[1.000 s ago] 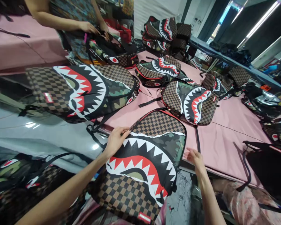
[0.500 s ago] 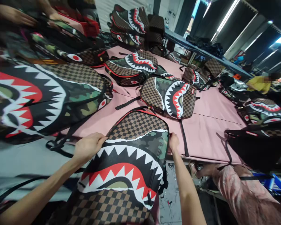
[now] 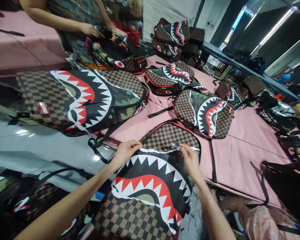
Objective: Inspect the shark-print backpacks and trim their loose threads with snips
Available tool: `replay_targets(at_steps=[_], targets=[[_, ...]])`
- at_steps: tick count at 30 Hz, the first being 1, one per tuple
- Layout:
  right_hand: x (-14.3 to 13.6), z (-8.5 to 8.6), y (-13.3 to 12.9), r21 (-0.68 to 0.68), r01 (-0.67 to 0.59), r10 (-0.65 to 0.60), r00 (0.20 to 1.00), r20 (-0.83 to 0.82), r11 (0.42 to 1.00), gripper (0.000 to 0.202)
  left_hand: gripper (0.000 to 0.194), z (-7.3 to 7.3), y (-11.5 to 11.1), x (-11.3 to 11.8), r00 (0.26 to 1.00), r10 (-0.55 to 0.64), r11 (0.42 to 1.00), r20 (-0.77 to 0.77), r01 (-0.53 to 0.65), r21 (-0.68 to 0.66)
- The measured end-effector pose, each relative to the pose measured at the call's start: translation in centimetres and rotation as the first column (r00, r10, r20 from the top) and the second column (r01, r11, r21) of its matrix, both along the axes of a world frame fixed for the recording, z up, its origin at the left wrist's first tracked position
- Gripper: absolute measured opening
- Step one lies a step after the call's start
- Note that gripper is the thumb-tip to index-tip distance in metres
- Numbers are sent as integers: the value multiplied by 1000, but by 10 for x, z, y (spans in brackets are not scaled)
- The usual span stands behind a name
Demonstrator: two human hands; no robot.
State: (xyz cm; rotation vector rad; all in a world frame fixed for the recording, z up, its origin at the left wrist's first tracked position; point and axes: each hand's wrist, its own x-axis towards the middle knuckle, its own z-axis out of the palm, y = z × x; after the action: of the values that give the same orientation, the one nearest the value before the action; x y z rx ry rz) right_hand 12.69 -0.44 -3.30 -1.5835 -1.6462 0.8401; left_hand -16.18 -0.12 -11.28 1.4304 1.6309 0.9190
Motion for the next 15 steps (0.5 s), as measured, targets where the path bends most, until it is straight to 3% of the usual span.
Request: replay_targets(at_steps=[3,6,12,15], targets=[[-62,3,-5,-76,-171,186,931,315,982,32,19,3,1,0,989,-36,999,-141,39,22],[-99,4,0,-79,-254,255,798,546,964,27,17,-1,3,-2,992,-52,998,-119,56,31],[-134,2,16,-94,-377,293,514,806,921,24,14,-6,3,-1,999,-34,998,17,33,44],[-144,2,19,-118,-420,308,421,853,900,25,15,-5,4,0,993,-6,999,117,0,49]])
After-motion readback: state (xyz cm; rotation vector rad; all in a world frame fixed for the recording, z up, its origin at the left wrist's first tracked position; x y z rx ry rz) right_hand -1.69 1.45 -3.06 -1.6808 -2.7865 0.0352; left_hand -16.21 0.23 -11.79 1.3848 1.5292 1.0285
